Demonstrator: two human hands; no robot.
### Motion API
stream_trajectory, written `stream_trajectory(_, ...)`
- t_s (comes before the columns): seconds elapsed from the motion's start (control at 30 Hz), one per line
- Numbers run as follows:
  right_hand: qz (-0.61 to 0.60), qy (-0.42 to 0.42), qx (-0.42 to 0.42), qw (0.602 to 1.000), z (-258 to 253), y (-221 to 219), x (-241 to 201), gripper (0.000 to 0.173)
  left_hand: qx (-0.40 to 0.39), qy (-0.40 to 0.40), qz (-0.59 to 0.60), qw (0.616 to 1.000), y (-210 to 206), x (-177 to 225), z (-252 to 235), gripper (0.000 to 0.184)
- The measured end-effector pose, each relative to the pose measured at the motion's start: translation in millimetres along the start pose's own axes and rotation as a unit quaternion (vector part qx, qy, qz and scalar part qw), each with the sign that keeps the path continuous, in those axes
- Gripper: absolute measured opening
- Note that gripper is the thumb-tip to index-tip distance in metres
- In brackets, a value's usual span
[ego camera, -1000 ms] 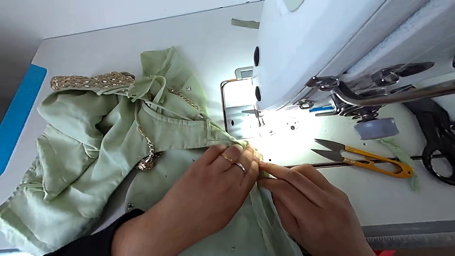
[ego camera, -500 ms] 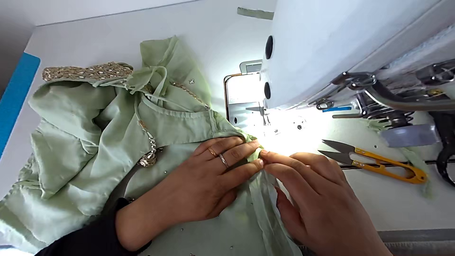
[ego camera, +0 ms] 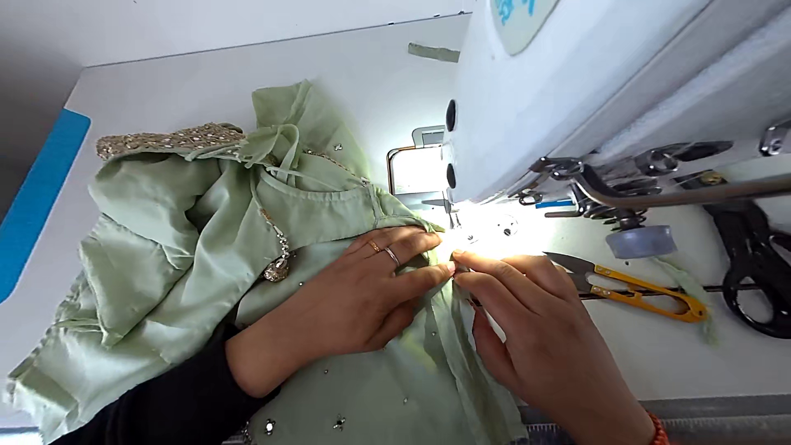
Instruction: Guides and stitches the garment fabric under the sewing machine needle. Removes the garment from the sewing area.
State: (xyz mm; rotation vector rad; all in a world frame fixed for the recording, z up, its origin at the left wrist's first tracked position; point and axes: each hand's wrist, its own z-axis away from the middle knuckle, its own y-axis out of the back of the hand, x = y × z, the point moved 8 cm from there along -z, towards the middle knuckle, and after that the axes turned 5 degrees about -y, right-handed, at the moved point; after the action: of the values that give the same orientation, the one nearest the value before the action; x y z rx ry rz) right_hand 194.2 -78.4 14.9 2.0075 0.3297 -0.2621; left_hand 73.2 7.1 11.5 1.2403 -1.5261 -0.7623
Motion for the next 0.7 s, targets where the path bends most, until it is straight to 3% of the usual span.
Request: stream_trajectory(0.7,0.062,-0.032,0.004,0.998,-17.0,-3.0,15.5,0.036,0.011,-0.018,-0.008,1.0,3.6,-20.2,-27.1,0.038)
